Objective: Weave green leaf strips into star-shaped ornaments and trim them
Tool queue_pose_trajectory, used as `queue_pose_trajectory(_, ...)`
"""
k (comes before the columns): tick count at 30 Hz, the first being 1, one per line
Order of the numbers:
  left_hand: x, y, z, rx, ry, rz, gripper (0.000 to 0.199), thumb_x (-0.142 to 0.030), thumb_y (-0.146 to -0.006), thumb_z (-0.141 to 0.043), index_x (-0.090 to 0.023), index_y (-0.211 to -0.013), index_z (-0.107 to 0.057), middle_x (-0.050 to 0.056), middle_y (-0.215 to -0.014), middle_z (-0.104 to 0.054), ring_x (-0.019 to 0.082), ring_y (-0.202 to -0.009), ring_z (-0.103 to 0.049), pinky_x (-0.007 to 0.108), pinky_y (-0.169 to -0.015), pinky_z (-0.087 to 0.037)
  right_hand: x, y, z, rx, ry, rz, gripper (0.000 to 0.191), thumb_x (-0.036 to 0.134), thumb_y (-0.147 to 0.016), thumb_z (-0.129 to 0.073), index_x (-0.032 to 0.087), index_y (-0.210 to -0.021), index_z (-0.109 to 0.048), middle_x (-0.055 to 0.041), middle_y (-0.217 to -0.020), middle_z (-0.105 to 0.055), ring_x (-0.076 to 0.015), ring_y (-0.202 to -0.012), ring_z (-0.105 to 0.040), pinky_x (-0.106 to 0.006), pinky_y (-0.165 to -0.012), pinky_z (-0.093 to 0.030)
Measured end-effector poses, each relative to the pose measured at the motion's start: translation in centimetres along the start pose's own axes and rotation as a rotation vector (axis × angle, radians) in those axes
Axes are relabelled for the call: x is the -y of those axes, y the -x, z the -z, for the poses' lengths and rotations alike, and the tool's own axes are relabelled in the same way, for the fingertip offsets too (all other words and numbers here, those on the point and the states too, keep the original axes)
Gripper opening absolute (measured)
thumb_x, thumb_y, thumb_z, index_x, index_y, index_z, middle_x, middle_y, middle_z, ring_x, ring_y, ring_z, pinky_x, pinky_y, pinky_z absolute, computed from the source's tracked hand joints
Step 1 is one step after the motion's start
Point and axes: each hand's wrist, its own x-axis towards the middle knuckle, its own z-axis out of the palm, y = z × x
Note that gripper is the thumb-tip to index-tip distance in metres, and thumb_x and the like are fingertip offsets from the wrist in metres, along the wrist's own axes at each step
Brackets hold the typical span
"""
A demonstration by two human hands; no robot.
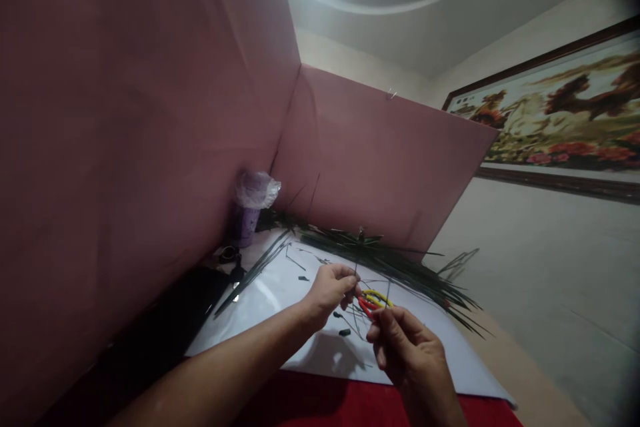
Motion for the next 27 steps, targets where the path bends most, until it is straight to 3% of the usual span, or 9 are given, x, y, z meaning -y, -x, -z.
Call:
queue_pose_trajectory(6, -0.5, -0.1, 0.2, -0.036, -0.008, 0.014, 0.018, -0.028, -0.066, -0.060, -0.012, -0.072, -0.054, 0.004, -0.066, -0.062, 0.006, -0.040, -0.043, 0.019, -0.037, -0.027, -2.2, -0.6, 0.1, 0.080, 0.078, -0.037, 0.035, 0.049, -0.069, -0.072, 0.016, -0.074, -0.061, -0.0009, -0.056, -0.062, -0.0060, -0.035, -0.045, -0.016, -0.032, -0.021)
queue_pose_trajectory(12, -0.1, -0.3, 0.5, -0.106, -0.093, 0.151, 0.011, -0.023, -0.070, -0.055, -0.013, -0.067, -0.053, 0.005, -0.067, -0.063, 0.006, -0.040, -0.043, 0.020, -0.039, -0.029, -1.1, -3.0, 0.4, 0.141, 0.092, 0.018, 0.034, 0.049, -0.074, -0.068, 0.016, -0.076, -0.059, 0.0002, -0.054, -0.061, -0.0045, -0.032, -0.040, -0.016, -0.032, -0.018)
queue_pose_trajectory(15, 0.7, -0.4, 1.2, -0.150, -0.187, 0.249, 0.014, -0.018, -0.070, -0.052, -0.013, -0.057, -0.054, 0.004, -0.054, -0.058, 0.007, -0.036, -0.039, 0.021, -0.039, -0.027, -0.5, -4.2, 0.4, 0.187, 0.096, 0.004, 0.035, 0.050, -0.074, -0.067, 0.016, -0.077, -0.059, -0.0003, -0.051, -0.061, -0.0047, -0.030, -0.038, -0.017, -0.032, -0.017)
queue_pose_trajectory(18, 1.1, -0.8, 2.2, -0.201, -0.324, 0.313, 0.023, -0.012, -0.064, -0.057, -0.015, -0.042, -0.050, 0.000, -0.034, -0.042, 0.009, -0.033, -0.035, 0.022, -0.039, -0.023, -0.4, -5.7, 0.3, 0.244, 0.129, -0.059, 0.038, 0.052, -0.072, -0.068, 0.016, -0.075, -0.058, -0.0008, -0.050, -0.062, -0.0047, -0.029, -0.038, -0.016, -0.031, -0.016)
queue_pose_trajectory(22, 0.3, -1.3, 2.9, -0.280, -0.417, 0.227, 0.029, -0.007, -0.057, -0.062, -0.017, -0.037, -0.045, -0.004, -0.034, -0.034, 0.010, -0.041, -0.038, 0.021, -0.043, -0.023, -1.1, -7.7, 0.5, 0.262, 0.172, -0.106, 0.038, 0.052, -0.069, -0.070, 0.016, -0.072, -0.056, -0.0010, -0.052, -0.064, -0.0046, -0.030, -0.041, -0.015, -0.031, -0.016)
queue_pose_trajectory(25, -0.8, -1.3, 2.4, -0.254, -0.373, 0.163, 0.015, -0.019, -0.067, -0.060, -0.015, -0.053, -0.058, 0.000, -0.048, -0.049, 0.010, -0.045, -0.041, 0.021, -0.043, -0.025, -1.9, -8.4, 0.7, 0.264, 0.175, -0.106, 0.039, 0.054, -0.069, -0.069, 0.016, -0.074, -0.057, -0.0003, -0.051, -0.063, -0.0049, -0.031, -0.042, -0.014, -0.030, -0.016)
queue_pose_trajectory(27, -1.1, -1.0, 1.7, -0.173, -0.227, 0.087, 0.017, -0.028, -0.071, -0.058, -0.013, -0.067, -0.063, 0.003, -0.064, -0.057, 0.010, -0.052, -0.046, 0.020, -0.043, -0.029, -2.5, -8.4, 0.7, 0.251, 0.173, -0.106, 0.040, 0.055, -0.070, -0.067, 0.016, -0.074, -0.058, -0.0002, -0.051, -0.063, -0.0049, -0.032, -0.043, -0.014, -0.030, -0.017)
